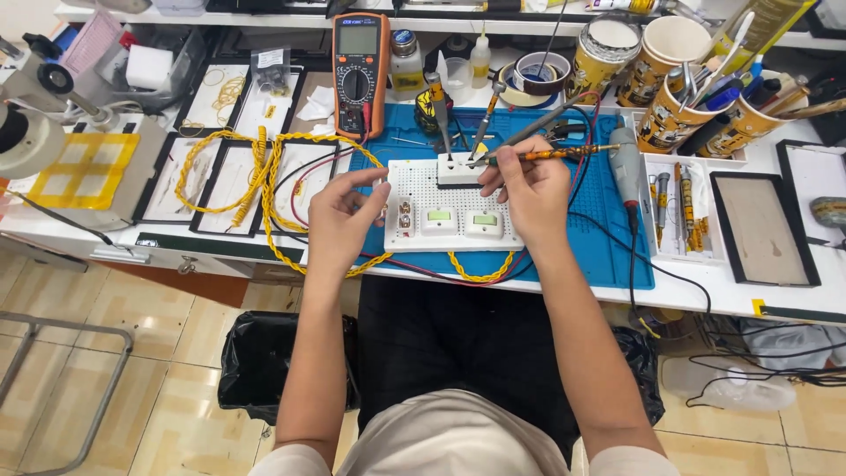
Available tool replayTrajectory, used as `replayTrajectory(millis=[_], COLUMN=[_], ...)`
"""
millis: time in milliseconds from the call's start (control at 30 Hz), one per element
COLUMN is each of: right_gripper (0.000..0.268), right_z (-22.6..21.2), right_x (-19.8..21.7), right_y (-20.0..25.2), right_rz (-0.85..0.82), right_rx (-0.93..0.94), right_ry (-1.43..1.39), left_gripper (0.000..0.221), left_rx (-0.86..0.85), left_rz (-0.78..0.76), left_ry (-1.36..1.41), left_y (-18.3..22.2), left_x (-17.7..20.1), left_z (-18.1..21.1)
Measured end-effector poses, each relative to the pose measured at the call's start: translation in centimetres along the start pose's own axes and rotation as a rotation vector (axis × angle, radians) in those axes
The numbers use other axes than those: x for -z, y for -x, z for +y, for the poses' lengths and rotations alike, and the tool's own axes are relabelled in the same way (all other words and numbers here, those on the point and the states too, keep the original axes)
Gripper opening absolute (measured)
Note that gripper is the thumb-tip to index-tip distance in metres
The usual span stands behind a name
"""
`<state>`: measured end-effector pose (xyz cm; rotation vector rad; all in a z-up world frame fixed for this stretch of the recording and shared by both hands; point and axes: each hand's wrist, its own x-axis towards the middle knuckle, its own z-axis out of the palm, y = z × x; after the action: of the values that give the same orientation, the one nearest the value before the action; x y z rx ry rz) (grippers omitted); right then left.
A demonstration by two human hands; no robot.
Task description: A person probes a circuit board at a repair bench and then handles a smartphone, a small box, and a receipt to prepare for shipping.
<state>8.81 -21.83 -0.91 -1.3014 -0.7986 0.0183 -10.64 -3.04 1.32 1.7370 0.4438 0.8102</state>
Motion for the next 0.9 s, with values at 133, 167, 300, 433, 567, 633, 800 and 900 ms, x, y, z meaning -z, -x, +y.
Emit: replayTrajectory(millis=[133, 167, 300, 433, 567, 633, 800, 900], right_gripper=[0.028, 0.027, 0.022, 0.02, 0.017, 0.026, 0.081, 0.072], right_z=[0.3, 0.5, 0.4, -0.7, -0.8, -0.8, -0.8, -0.1], right_x=[0.0, 0.0, -0.2, -0.4, -0.4, -0.4, -0.4, -0.5], right_y=[0.0, -0.1, -0.1, -0.1, -0.1, -0.1, 0.2, -0.1], right_rz=[-0.022, -0.032, -0.088, -0.104, -0.099, -0.109, -0.127, -0.132], right_rx=[0.004, 0.011, 0.023, -0.029, -0.056, -0.054, -0.039, -0.046], right_ry=[0.001, 0.015, 0.042, 0.031, 0.008, -0.018, -0.053, -0.044], left_gripper=[0.026, 0.026, 0.026, 0.026, 0.028, 0.029, 0.03, 0.03], left_rx=[0.01, 0.003, -0.009, -0.039, -0.01, -0.014, -0.072, -0.135], left_rz=[0.012, 0.044, 0.097, 0.098, 0.123, 0.133, 0.149, 0.143], left_ry=[-0.065, -0.162, -0.334, -0.352, -0.302, -0.294, -0.327, -0.349], left_y=[-0.2, -0.3, 0.0, 0.5, 1.0, 1.2, 1.6, 1.7], left_x=[-0.3, -0.3, -0.7, -1.4, -1.7, -1.9, -2.2, -2.4], left_z=[-0.8, -0.8, -1.8, -1.4, -0.9, -1.0, -2.9, -3.4])
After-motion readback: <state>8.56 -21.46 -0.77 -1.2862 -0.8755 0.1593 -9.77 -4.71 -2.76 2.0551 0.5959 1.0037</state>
